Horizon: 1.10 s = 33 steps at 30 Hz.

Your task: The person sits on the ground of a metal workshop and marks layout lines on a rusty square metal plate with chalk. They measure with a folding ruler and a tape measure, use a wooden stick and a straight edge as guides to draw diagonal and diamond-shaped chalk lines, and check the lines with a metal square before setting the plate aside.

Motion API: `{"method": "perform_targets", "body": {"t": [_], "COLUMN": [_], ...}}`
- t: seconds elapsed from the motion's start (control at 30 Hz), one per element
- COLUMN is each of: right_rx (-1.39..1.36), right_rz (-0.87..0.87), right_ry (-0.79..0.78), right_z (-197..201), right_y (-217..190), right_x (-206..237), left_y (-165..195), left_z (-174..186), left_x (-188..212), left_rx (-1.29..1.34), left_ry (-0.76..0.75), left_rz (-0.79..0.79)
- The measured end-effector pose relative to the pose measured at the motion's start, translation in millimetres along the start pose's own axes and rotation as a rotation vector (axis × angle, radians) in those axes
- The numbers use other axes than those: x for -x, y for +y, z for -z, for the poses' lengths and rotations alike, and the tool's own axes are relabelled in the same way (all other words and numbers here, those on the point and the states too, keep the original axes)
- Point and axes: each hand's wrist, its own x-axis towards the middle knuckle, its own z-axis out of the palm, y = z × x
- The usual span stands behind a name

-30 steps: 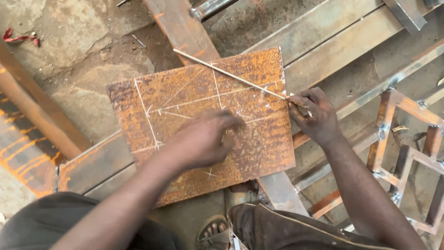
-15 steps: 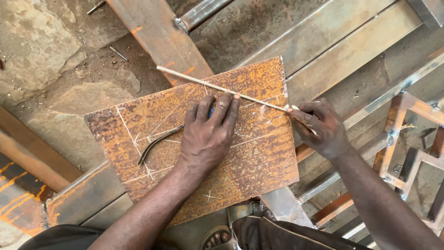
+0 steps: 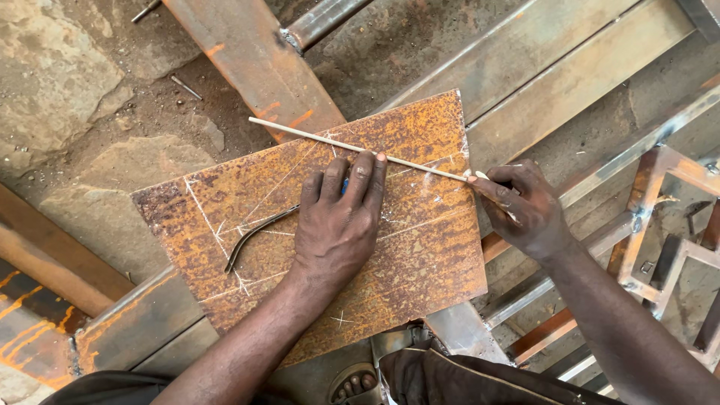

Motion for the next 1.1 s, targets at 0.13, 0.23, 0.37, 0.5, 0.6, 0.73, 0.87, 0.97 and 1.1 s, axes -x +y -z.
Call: {"method": "perform_targets", "body": {"t": [0.13, 0.23, 0.37, 0.5, 0.6, 0.73, 0.87, 0.97, 1.1], "right_rx": [-0.012, -0.012, -0.008, -0.003, -0.009, 0.021, 0.038, 0.066, 0.114], "right_rz": [-0.024, -0.038, -0.032, -0.026, -0.060, -0.039, -0.031, -0.057, -0.071], "right_ry": [-0.013, -0.009, 0.001, 0.012, -0.011, 0.017, 0.026, 0.017, 0.017], "right_z": [2, 3, 4, 6, 9, 8, 6, 7, 11], "right_y": [-4, -8, -12, -14, -14, -9, -3, -1, -3], "right_x": [-1, -4, -8, -9, -8, -8, -11, -12, -18], "left_y": [1, 1, 0, -3, -2, 0, 1, 1, 1], "left_z": [-1, -2, -3, -5, -5, -6, -7, -7, -8], "left_x": [0, 0, 1, 1, 0, 1, 1, 1, 1], "left_rx": [-0.020, -0.029, -0.034, 0.009, -0.001, -0.064, -0.069, -0.083, -0.085], "left_ry": [-0.018, -0.014, -0.010, 0.033, 0.050, 0.014, -0.016, -0.004, 0.016], "left_rz": [-0.007, -0.008, -0.012, -0.026, -0.022, -0.024, -0.023, -0.017, -0.016]}}
